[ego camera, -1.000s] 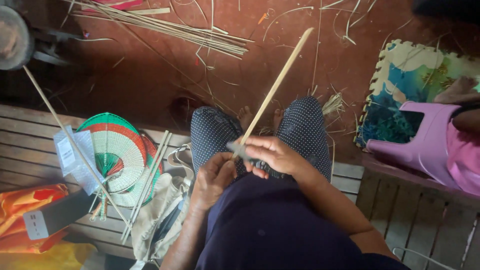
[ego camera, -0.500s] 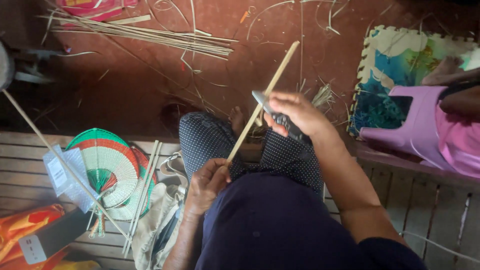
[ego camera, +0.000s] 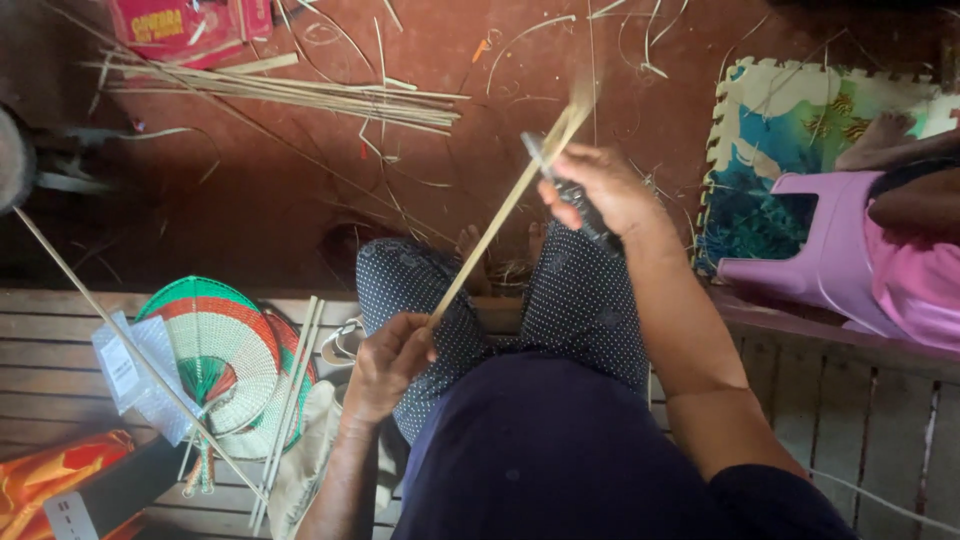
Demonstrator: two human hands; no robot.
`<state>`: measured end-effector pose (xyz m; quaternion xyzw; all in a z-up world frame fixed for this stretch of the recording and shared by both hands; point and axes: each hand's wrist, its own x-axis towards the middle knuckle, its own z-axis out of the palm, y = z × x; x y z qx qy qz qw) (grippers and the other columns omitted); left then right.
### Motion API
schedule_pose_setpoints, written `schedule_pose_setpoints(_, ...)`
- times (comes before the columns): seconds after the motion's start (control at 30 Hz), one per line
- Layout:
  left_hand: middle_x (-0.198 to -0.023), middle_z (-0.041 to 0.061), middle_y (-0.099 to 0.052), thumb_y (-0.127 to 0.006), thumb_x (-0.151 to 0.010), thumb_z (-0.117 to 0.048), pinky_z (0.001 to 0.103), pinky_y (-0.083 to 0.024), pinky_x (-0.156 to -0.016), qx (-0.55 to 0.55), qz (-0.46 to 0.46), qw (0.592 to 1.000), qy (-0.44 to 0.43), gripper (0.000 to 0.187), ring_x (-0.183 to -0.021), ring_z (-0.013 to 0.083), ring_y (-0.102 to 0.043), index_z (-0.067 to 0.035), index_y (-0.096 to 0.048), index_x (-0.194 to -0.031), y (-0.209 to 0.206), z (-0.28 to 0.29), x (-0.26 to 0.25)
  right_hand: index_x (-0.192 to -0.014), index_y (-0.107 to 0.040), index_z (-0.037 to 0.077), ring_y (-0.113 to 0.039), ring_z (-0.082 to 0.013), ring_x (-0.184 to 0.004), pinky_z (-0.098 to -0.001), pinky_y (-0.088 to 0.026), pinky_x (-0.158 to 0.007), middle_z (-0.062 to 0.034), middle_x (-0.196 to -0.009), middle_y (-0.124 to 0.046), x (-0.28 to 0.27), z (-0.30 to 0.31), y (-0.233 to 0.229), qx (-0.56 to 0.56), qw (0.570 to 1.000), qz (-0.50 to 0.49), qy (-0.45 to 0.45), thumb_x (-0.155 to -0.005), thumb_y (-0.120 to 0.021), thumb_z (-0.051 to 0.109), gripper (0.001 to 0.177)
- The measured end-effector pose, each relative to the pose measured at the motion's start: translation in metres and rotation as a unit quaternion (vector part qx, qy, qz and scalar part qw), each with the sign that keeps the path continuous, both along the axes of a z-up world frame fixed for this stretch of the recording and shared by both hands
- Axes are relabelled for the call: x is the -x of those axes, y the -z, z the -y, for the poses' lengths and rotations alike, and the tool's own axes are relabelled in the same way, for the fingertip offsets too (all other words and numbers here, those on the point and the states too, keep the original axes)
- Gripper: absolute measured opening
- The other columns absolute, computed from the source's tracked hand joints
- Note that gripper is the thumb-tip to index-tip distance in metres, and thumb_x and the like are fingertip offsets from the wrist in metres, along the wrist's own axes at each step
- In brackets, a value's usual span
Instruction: Using a small hand knife to shave and smooth a long bamboo strip for craft assembly.
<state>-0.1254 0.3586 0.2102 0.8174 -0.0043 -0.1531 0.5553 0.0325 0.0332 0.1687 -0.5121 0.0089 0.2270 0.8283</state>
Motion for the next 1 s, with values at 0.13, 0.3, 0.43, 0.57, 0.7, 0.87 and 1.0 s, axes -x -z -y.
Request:
schedule_pose_setpoints(0.13, -0.064, 0.006, -0.067, -0.057, -0.100, -0.015, 0.021, -0.047, -0.046, -0.092, -0.012, 0.994, 0.057, 0.022, -0.049, 0.0111, -0.059, -0.002, -0.076, -0.103, -0.007, -0.024, 0.002, -0.111, -0.067, 0.010, -0.054, -0.0081, -0.047, -0.0223, -0.045, -0.039, -0.0074, -0.076, -0.067, -0.018, 0.047, 0.004, -0.010, 0.994, -0.049, 0.101, -0.096, -0.069, 0.022, 0.019)
schedule_pose_setpoints(0.3, -0.058, 0.007, -0.071, -0.058, -0.099, -0.010, 0.024, -0.052, -0.044, -0.035, -0.070, 0.996, -0.045, 0.023, -0.046, 0.0110, -0.063, -0.002, -0.079, -0.100, -0.015, -0.022, -0.021, -0.113, -0.057, 0.011, -0.057, -0.0198, -0.042, -0.0349, -0.049, -0.035, -0.0137, -0.072, -0.063, 0.016, 0.025, -0.010, 0.122, 0.986, -0.015, 0.109, -0.105, -0.059, 0.017, 0.010)
schedule_pose_setpoints(0.43, -0.062, 0.013, -0.065, -0.054, -0.098, 0.001, 0.022, -0.049, -0.040, 0.117, -0.018, 0.993, -0.004, 0.021, -0.044, 0.0095, -0.057, 0.009, -0.071, -0.107, 0.001, 0.002, -0.037, -0.137, -0.050, 0.004, -0.068, -0.0278, -0.046, -0.0383, -0.056, -0.036, -0.0256, -0.076, -0.072, 0.074, -0.043, -0.018, 0.057, 0.989, -0.006, -0.133, -0.101, -0.056, 0.020, 0.040)
schedule_pose_setpoints(0.57, -0.064, 0.016, -0.065, -0.045, -0.100, 0.005, 0.019, -0.042, -0.036, 0.277, -0.088, 0.957, 0.015, 0.026, -0.041, 0.0072, -0.053, 0.018, -0.065, -0.111, -0.001, 0.024, -0.037, -0.154, -0.039, 0.004, -0.067, -0.0195, -0.051, -0.0285, -0.058, -0.041, -0.0233, -0.082, -0.070, 0.103, -0.084, -0.022, -0.075, 0.971, 0.088, -0.211, -0.108, -0.045, 0.015, 0.047)
schedule_pose_setpoints(0.7, -0.063, 0.016, -0.064, -0.046, -0.099, 0.005, 0.020, -0.042, -0.035, 0.312, -0.105, 0.944, 0.025, 0.023, -0.040, 0.0072, -0.053, 0.017, -0.065, -0.106, 0.001, 0.028, -0.027, -0.145, -0.043, -0.002, -0.066, -0.0190, -0.052, -0.0278, -0.057, -0.041, -0.0274, -0.088, -0.070, 0.108, -0.080, -0.010, -0.098, 0.970, 0.094, -0.201, -0.109, -0.042, 0.012, 0.039)
schedule_pose_setpoints(0.87, -0.058, 0.013, -0.062, -0.047, -0.098, 0.008, 0.017, -0.039, -0.034, 0.274, -0.119, 0.954, 0.023, 0.023, -0.040, 0.0058, -0.051, 0.019, -0.067, -0.104, -0.021, 0.030, -0.014, -0.147, -0.043, -0.011, -0.065, -0.0194, -0.050, -0.0291, -0.056, -0.040, -0.0241, -0.078, -0.067, 0.102, -0.058, 0.000, -0.107, 0.970, 0.110, -0.186, -0.108, -0.039, 0.008, 0.043)
schedule_pose_setpoints(1.0, -0.057, 0.014, -0.061, -0.049, -0.098, 0.006, 0.018, -0.040, -0.034, 0.293, -0.152, 0.944, 0.021, 0.022, -0.040, 0.0068, -0.051, 0.018, -0.067, -0.103, -0.019, 0.017, -0.007, -0.147, -0.044, -0.010, -0.066, -0.0179, -0.051, -0.0283, -0.057, -0.040, -0.0226, -0.078, -0.068, 0.092, -0.035, -0.008, -0.100, 0.972, 0.109, -0.180, -0.109, -0.040, 0.012, 0.044)
